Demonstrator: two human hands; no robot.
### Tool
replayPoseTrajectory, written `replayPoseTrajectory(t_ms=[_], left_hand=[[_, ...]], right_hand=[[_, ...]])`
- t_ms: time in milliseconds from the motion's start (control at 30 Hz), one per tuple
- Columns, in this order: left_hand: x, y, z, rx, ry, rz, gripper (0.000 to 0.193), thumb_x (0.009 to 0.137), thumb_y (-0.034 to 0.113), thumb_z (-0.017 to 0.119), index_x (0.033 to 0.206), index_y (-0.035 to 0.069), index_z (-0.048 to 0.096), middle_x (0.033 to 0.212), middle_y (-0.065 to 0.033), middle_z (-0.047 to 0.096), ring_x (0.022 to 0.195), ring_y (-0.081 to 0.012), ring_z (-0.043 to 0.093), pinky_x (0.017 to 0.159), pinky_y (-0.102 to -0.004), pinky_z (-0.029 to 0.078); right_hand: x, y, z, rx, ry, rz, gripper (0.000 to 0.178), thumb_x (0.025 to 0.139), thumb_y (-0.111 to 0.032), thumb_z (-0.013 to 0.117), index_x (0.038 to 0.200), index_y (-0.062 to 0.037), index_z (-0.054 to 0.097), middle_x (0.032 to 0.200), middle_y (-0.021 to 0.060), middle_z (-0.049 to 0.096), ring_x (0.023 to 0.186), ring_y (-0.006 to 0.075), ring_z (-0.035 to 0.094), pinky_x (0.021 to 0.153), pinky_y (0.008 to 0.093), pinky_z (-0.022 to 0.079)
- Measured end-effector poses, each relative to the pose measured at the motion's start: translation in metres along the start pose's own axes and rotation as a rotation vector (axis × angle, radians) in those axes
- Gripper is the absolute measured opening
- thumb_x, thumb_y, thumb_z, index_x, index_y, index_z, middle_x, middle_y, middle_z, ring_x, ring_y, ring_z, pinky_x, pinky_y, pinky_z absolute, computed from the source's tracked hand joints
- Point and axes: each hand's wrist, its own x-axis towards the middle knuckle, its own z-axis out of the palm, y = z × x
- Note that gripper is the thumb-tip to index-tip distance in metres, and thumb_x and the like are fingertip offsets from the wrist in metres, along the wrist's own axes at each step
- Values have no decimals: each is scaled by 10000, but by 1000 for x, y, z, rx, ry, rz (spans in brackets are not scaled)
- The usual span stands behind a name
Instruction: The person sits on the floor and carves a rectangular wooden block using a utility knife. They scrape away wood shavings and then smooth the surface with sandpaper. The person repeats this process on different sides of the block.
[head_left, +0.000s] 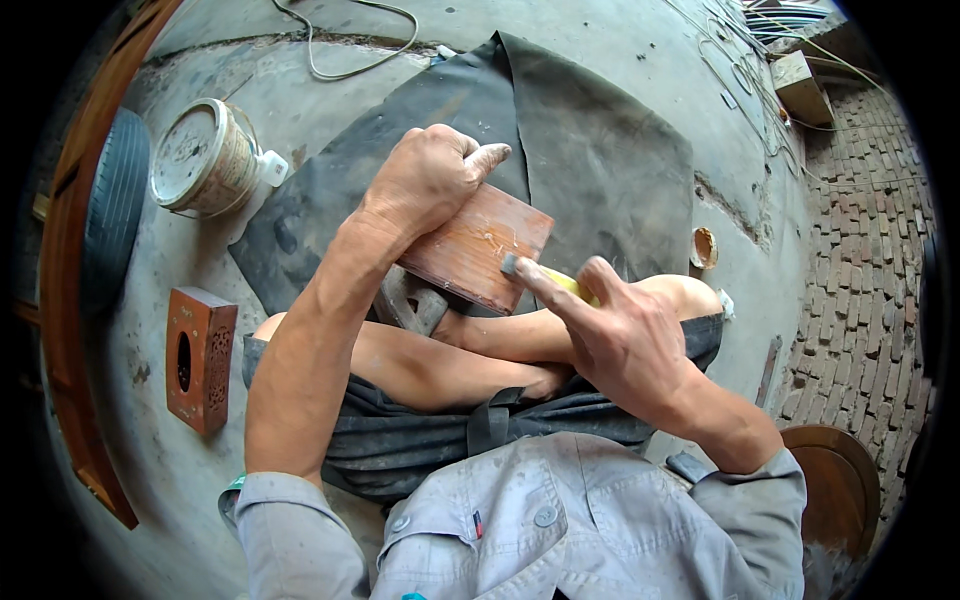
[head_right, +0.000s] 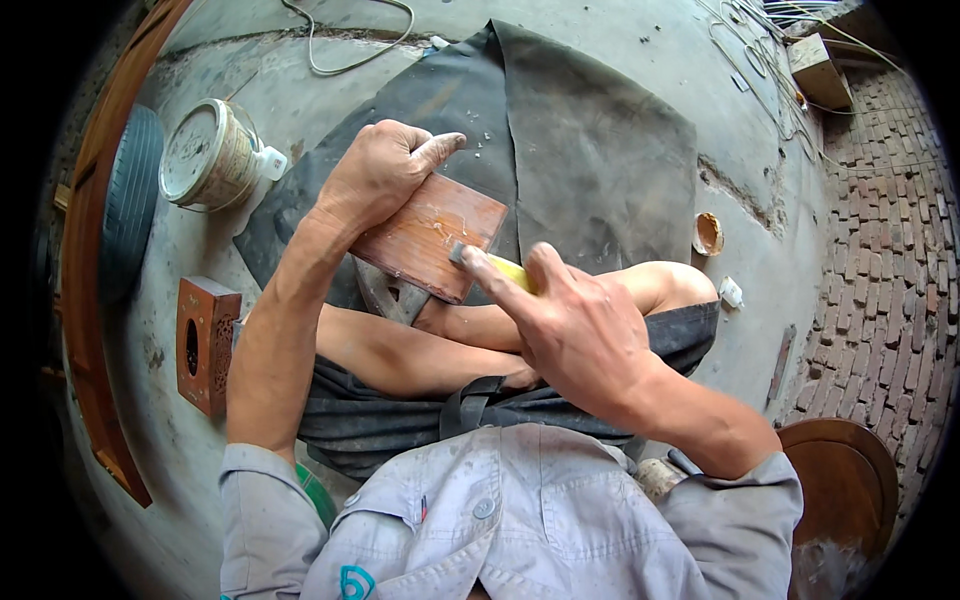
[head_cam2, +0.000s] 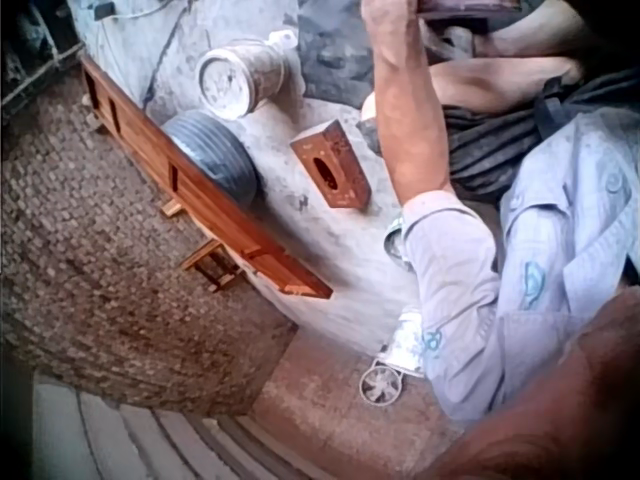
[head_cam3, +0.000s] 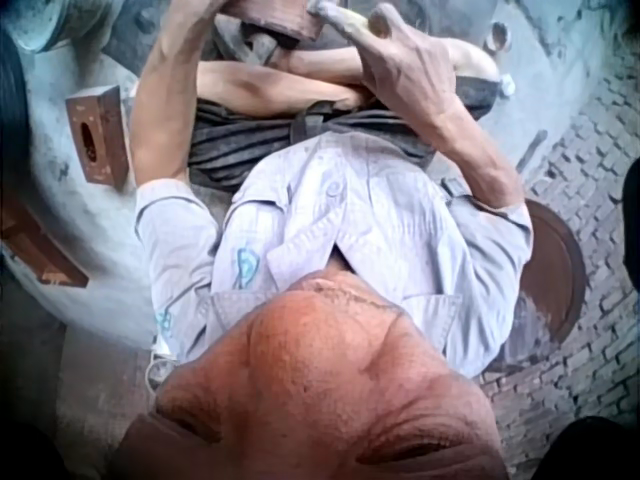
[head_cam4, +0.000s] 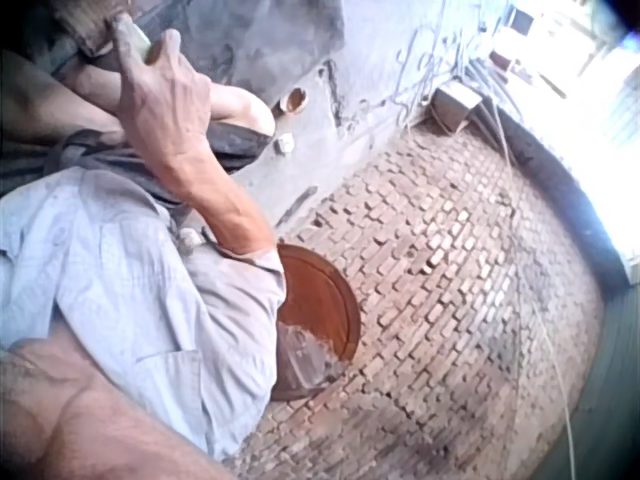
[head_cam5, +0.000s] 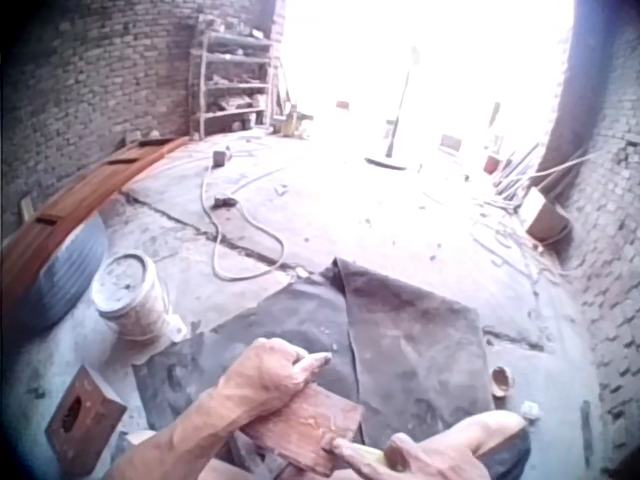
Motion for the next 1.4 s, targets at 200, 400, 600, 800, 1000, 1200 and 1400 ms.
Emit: replayPoseTrajectory(t_ms=[200, 400, 600, 800, 1000, 1200, 1400], left_hand=[[-1, 2, -1, 13, -9, -1, 578, 1036, 426, 670, 738, -67, 614, 614, -201, 422, 604, -255, 333, 589, -435, 428], [-2, 1, 0, 4, -6, -8, 580, 1038, 429, 669, 738, -65, 620, 596, -182, 420, 586, -229, 346, 569, -429, 421], [-3, -1, 0, -25, 6, -10, 584, 1039, 430, 671, 742, -71, 629, 583, -164, 431, 586, -192, 359, 561, -414, 423], [1, 5, -2, 1, -11, -4, 590, 1040, 438, 671, 741, -69, 635, 579, -152, 435, 585, -184, 369, 562, -416, 428], [-2, 0, 0, 4, -15, 5, 585, 1044, 436, 664, 747, -67, 637, 585, -159, 446, 584, -192, 372, 565, -420, 430], [-2, 2, -2, 16, -22, -23, 573, 1042, 425, 668, 753, -69, 641, 597, -178, 458, 589, -208, 386, 585, -421, 443], [1, 2, 4, -1, -5, 21, 569, 1049, 414, 659, 750, -70, 638, 596, -182, 446, 588, -205, 378, 580, -420, 433]], right_hand=[[4, 0, 2, -61, 16, 1, 784, 817, -320, 794, 1548, -195, 540, 953, 105, 538, 742, 273, 647, 620, 409, 534], [-8, 2, -2, -24, -10, -6, 783, 807, -193, 767, 1553, -203, 533, 938, 103, 543, 730, 277, 648, 614, 405, 535], [9, 1, 0, -62, 10, -16, 743, 841, -164, 727, 1557, -198, 530, 945, 104, 547, 754, 268, 657, 622, 404, 538], [9, 4, 0, -47, 13, -23, 756, 850, -143, 715, 1575, -218, 512, 944, 104, 541, 755, 270, 663, 626, 400, 541], [2, 6, 1, -42, 3, -32, 740, 855, -128, 700, 1565, -229, 519, 949, 108, 544, 743, 277, 664, 616, 410, 545], [15, 9, 9, -6, 77, -50, 730, 857, -130, 705, 1560, -214, 530, 950, 106, 545, 729, 266, 673, 607, 399, 544], [12, 13, 10, -19, 91, -48, 714, 851, -154, 728, 1541, -222, 558, 945, 88, 549, 726, 250, 681, 600, 410, 544]])
